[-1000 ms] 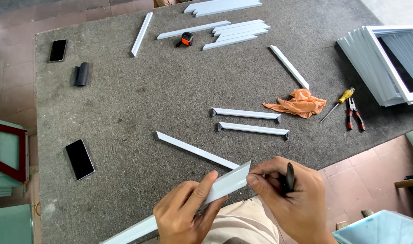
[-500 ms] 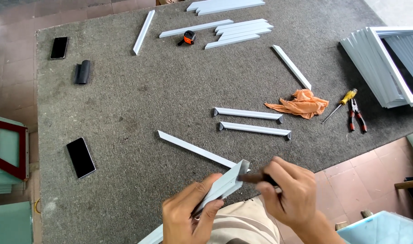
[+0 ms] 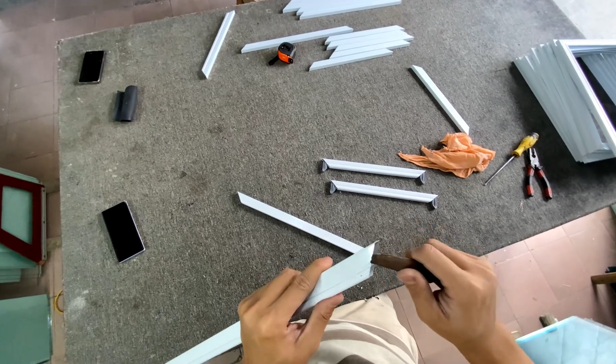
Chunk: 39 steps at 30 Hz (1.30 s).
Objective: The person assembles white aluminum window frame profiles by hand, using a metal file to deburr edges and a screwdriver to tap and align joints. They handle multiple profile pieces, file edges, and fit them together into frame corners on a workbench.
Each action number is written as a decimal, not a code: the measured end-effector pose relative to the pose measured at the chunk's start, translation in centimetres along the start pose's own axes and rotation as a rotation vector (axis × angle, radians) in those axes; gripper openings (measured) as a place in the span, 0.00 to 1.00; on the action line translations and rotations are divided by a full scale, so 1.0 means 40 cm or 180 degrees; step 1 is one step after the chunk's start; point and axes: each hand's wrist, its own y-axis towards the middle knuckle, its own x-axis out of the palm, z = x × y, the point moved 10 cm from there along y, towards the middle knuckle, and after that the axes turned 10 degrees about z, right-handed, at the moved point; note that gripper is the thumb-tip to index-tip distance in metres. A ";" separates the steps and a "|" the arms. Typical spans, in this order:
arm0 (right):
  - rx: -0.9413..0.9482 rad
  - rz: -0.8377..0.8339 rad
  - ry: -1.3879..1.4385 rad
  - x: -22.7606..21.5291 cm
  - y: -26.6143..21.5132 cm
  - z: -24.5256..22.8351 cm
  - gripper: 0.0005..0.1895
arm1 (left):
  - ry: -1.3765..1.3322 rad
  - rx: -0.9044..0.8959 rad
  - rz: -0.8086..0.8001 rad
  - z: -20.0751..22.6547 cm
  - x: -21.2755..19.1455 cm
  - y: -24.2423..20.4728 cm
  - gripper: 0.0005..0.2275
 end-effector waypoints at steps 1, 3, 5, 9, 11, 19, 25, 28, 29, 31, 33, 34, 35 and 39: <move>0.0007 0.0004 -0.0014 -0.006 0.002 0.008 0.25 | -0.0014 0.0004 -0.0006 -0.003 0.004 -0.002 0.17; 0.0052 -0.0136 -0.0014 -0.003 0.005 0.026 0.19 | 0.0164 0.0118 0.0089 -0.003 -0.001 -0.004 0.16; -0.0021 -0.0208 -0.0107 -0.018 0.018 0.016 0.16 | 0.0185 0.0271 0.0061 0.007 -0.007 0.009 0.15; -0.0324 -0.0344 -0.0430 -0.042 0.035 -0.015 0.09 | 0.0198 0.0575 -0.0009 0.016 -0.008 0.008 0.16; -0.0463 -0.0409 -0.0537 -0.049 0.058 -0.008 0.10 | 0.0261 0.0683 -0.0055 0.018 -0.010 0.012 0.16; -0.0977 -0.0659 -0.0703 -0.045 0.070 -0.021 0.12 | 0.0425 0.0842 -0.0242 0.015 -0.005 0.002 0.15; -0.1034 -0.0621 -0.0553 -0.040 0.072 -0.014 0.12 | 0.0241 0.0373 -0.0435 -0.011 0.013 -0.008 0.15; -0.1098 -0.0652 -0.0429 -0.027 0.062 -0.001 0.13 | -0.0006 0.0135 -0.0401 -0.034 0.016 -0.011 0.15; -0.1042 -0.0608 -0.0717 -0.027 0.065 0.038 0.12 | -0.0170 -0.0085 -0.0453 -0.044 0.017 -0.015 0.16; -0.0986 -0.0553 -0.1015 -0.033 0.068 0.081 0.10 | -0.0339 -0.0291 -0.0504 -0.048 0.016 -0.017 0.16; -0.0368 -0.0206 -0.0547 -0.071 0.084 0.120 0.10 | -0.0389 -0.0495 -0.0506 -0.052 0.010 -0.016 0.16; -0.0385 -0.0214 -0.0536 -0.068 0.080 0.095 0.10 | -0.0380 -0.0506 -0.0490 -0.052 0.017 -0.016 0.16; -0.0390 -0.0217 -0.0251 -0.065 0.069 0.062 0.14 | -0.0612 -0.0616 -0.0517 -0.056 0.024 -0.018 0.17; -0.0643 -0.0245 0.0220 -0.025 0.029 0.005 0.19 | -0.0878 -0.0763 -0.0548 -0.041 0.035 -0.013 0.17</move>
